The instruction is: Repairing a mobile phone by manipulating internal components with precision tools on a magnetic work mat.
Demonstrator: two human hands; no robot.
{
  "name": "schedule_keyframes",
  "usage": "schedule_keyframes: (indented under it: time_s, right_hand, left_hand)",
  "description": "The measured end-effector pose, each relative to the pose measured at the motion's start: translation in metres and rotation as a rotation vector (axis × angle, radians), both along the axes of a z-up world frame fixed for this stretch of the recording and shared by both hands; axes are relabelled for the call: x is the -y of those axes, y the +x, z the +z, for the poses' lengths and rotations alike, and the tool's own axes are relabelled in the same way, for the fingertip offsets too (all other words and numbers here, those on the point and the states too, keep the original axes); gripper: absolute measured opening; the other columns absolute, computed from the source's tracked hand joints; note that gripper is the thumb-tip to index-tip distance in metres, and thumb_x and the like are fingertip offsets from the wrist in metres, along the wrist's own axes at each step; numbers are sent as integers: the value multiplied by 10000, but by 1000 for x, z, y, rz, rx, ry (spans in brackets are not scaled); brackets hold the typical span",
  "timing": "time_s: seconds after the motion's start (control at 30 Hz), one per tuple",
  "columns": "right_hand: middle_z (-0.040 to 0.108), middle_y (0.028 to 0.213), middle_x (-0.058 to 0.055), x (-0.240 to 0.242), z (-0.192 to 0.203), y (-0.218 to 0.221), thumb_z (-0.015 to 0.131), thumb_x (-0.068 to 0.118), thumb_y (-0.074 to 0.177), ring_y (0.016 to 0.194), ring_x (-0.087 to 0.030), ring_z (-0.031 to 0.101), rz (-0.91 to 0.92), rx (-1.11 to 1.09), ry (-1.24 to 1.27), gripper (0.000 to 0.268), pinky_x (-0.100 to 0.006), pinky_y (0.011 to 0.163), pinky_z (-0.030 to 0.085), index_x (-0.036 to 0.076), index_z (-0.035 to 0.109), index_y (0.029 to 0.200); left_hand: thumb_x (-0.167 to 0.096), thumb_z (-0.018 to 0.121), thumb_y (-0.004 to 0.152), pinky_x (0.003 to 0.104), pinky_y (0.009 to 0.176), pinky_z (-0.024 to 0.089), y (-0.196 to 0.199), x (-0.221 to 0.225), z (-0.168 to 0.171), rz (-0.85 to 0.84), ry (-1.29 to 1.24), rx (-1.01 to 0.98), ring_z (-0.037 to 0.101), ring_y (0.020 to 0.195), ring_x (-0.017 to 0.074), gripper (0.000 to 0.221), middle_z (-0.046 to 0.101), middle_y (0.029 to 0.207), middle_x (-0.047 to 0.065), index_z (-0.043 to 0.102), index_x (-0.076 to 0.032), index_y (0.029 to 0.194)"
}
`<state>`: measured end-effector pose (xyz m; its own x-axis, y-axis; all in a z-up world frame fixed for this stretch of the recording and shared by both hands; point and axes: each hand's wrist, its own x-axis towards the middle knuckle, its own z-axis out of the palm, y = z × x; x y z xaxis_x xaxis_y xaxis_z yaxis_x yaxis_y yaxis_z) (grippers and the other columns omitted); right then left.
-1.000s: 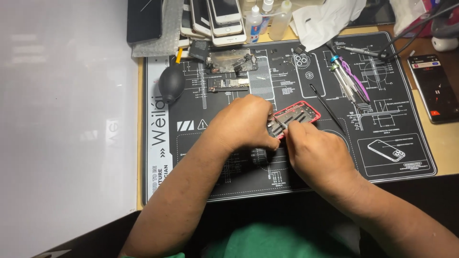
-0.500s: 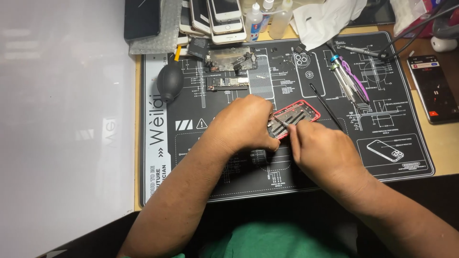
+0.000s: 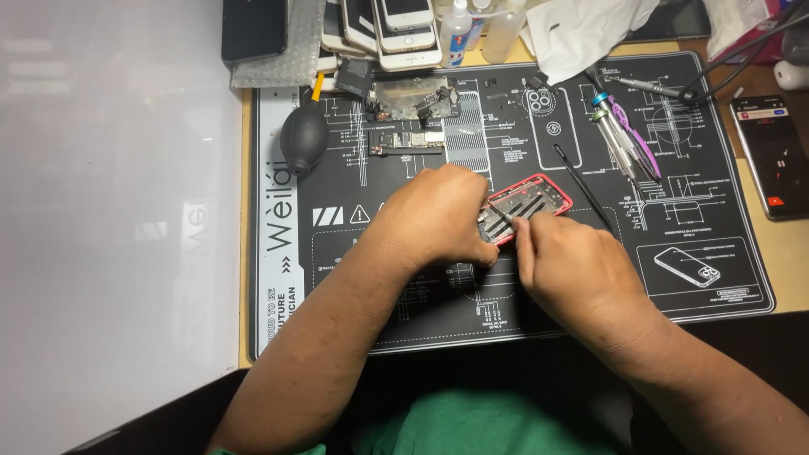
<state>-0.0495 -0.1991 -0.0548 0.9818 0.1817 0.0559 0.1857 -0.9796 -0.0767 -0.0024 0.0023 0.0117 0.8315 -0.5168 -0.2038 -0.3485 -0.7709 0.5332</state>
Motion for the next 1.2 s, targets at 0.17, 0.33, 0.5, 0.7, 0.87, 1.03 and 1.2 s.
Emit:
schedule_keyframes:
  time_s: [0.17, 0.33, 0.5, 0.7, 0.87, 1.03, 1.2]
  right_hand:
    - [625, 677, -97, -4, 9, 3, 497, 375, 1000, 641, -379, 723, 95, 51, -116, 279, -497, 595, 585, 164, 554, 826]
    - [590, 703, -44, -2, 12, 4, 535, 343, 919, 618, -325, 721, 202, 106, -190, 167, -440, 551, 582, 186, 528, 863]
    - [588, 745, -94, 1, 2, 13, 529, 317, 920, 627, -399, 704, 211, 72, -111, 172, -516, 533, 557, 145, 515, 921]
    - [606, 740, -168, -6, 21, 14, 498, 320, 981, 725, -459, 698, 88, 4, 63, 237, -578, 597, 555, 114, 544, 873]
    - [622, 760, -168, -2, 19, 11, 505, 339, 963, 742, -447, 708, 90, -1, 100, 235, -574, 616, 561, 128, 545, 868]
    - [614, 711, -136, 11, 6, 9, 598, 335, 926, 731, -408, 707, 145, 70, 171, 196, -516, 589, 554, 141, 590, 894]
    - [666, 712, -117, 29, 10, 9, 672, 269, 903, 754, -344, 728, 172, 178, 336, 140, -420, 631, 568, 130, 655, 908]
  left_hand:
    - [-452, 859, 649, 508, 798, 642, 2, 0, -1, -9, -5, -5, 752, 876, 431, 580, 721, 831, 211, 741, 47, 921]
    - [-463, 865, 630, 521, 807, 637, 1, 2, -5, -3, 4, 20, 750, 872, 437, 593, 721, 831, 208, 738, 47, 903]
    - [-476, 861, 624, 532, 822, 632, 0, 4, -7, 4, 6, 28, 747, 889, 439, 612, 718, 844, 213, 732, 47, 914]
    - [-456, 882, 639, 574, 873, 610, 0, 2, -6, -7, -19, 49, 728, 966, 468, 715, 726, 984, 243, 654, 25, 1115]
    - [-403, 907, 663, 616, 890, 585, -1, 1, -12, -22, -90, 32, 709, 1001, 504, 801, 718, 1087, 264, 484, -12, 1220]
    - [-410, 918, 643, 593, 885, 585, 0, 1, -22, -34, -101, 65, 715, 1014, 476, 815, 726, 1098, 239, 481, -19, 1209]
    - [-410, 925, 630, 564, 940, 566, 0, 4, -28, -65, 19, 114, 681, 1085, 445, 777, 690, 1093, 222, 569, -1, 1187]
